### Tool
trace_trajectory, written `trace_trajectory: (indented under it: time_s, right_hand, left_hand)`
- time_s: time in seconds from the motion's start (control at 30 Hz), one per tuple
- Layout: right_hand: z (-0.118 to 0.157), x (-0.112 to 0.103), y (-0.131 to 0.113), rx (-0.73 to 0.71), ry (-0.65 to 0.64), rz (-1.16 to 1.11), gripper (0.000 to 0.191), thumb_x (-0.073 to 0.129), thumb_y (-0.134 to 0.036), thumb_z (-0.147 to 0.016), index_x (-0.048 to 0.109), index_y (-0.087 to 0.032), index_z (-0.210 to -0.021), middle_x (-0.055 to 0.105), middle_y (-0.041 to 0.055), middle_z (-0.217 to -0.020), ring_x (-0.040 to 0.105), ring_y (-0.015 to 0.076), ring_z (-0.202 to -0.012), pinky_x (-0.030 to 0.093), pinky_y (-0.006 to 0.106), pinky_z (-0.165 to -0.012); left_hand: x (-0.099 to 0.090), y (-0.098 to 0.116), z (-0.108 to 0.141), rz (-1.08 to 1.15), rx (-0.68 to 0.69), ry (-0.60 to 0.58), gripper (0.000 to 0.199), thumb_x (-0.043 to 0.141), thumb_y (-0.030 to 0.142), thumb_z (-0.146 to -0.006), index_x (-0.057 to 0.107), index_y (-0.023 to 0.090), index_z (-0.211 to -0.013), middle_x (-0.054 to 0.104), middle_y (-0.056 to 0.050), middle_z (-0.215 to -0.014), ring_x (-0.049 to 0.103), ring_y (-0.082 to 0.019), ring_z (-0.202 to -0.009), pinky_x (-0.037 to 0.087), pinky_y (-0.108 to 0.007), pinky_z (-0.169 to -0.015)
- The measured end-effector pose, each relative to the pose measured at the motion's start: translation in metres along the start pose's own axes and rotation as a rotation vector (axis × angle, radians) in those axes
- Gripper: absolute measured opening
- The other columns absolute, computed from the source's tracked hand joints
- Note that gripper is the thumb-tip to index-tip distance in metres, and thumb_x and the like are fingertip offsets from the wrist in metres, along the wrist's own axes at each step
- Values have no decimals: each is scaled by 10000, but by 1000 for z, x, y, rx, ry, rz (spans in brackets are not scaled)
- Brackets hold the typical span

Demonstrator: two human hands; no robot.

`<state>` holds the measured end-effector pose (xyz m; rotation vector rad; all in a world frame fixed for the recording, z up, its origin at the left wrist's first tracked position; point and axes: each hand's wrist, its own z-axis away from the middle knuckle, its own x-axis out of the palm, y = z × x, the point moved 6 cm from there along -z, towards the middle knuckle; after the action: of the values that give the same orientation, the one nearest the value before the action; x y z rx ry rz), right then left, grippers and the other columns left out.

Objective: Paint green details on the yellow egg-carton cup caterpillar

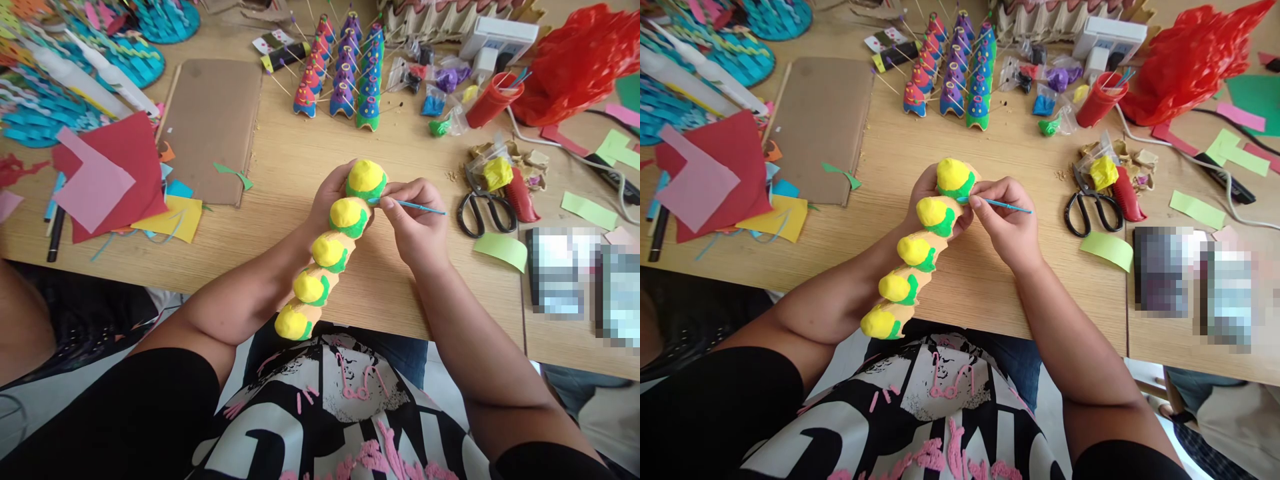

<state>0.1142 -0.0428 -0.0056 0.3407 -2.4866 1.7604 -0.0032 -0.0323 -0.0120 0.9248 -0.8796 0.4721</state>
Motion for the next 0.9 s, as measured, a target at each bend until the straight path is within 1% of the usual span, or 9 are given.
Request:
trace_trajectory:
  time_s: [0.07, 0.17, 0.23, 0.33, 0.47, 0.57, 0.67, 0.8, 0.9]
  right_hand:
    - [0, 0, 2, 18, -5, -25, 420, 910, -552, -799, 600, -270, -827, 745, -21, -924, 735, 164, -909, 652, 406, -902]
    - [-1, 0, 6, 83, -34, -61, 443, 892, -592, -802, 591, -269, -827, 727, -19, -888, 726, 169, -898, 656, 420, -916]
    - [-2, 1, 8, 113, -44, -80, 461, 890, -611, -794, 583, -269, -826, 711, -23, -861, 715, 169, -877, 659, 422, -910]
    - [-2, -1, 9, 115, -20, -93, 477, 915, -596, -767, 573, -269, -818, 688, -35, -829, 689, 158, -836, 656, 395, -873]
    - [-3, -1, 9, 104, -17, -104, 472, 917, -576, -772, 563, -266, -800, 657, -41, -795, 652, 143, -780, 636, 364, -823]
    - [-3, -1, 9, 105, -44, -93, 476, 881, -613, -795, 554, -267, -795, 639, -37, -785, 630, 144, -758, 627, 371, -805]
    - [-3, -1, 11, 105, -49, -79, 459, 872, -600, -809, 552, -270, -811, 625, -42, -782, 605, 137, -734, 621, 365, -788]
    - [-2, -2, 12, 78, -13, -54, 436, 869, -570, -824, 546, -277, -835, 607, -46, -774, 610, 137, -744, 620, 366, -810]
    - [-2, -2, 11, 77, -19, -57, 431, 858, -576, -833, 546, -278, -836, 591, -47, -752, 612, 140, -747, 615, 356, -786]
  left_hand:
    - [-1, 0, 0, -6, -9, -3, 402, 456, 398, -1066, 633, 234, -744, 505, -2, -526, 458, -117, -462, 366, -235, -419]
    - [-4, -1, -1, 0, -21, 35, 391, 474, 421, -1060, 640, 238, -757, 569, -18, -579, 556, -142, -517, 434, -256, -460]
    - [-5, -2, -2, 0, -29, 38, 393, 482, 452, -1053, 641, 238, -764, 579, -24, -589, 567, -146, -522, 439, -259, -460]
    - [-4, -3, -3, -15, -41, 19, 405, 473, 490, -1051, 641, 241, -779, 555, -23, -563, 525, -136, -492, 400, -250, -430]
    - [-6, -4, -2, -9, -71, 73, 346, 534, 512, -1028, 662, 264, -825, 598, -28, -592, 632, -183, -588, 483, -276, -486]
    - [-7, -4, -2, -10, -77, 103, 366, 551, 539, -1017, 670, 258, -815, 613, -32, -603, 669, -201, -601, 491, -293, -488]
    - [-6, -4, -2, 12, -67, 91, 356, 565, 522, -1010, 667, 254, -798, 610, -24, -586, 634, -179, -546, 475, -290, -471]
    - [-4, -4, -3, 37, -62, 21, 340, 544, 454, -1026, 646, 245, -779, 604, -11, -575, 519, -120, -462, 407, -257, -422]
    - [-6, -4, -4, 16, -61, 5, 329, 558, 470, -1025, 655, 255, -797, 605, -14, -577, 532, -132, -483, 417, -258, -426]
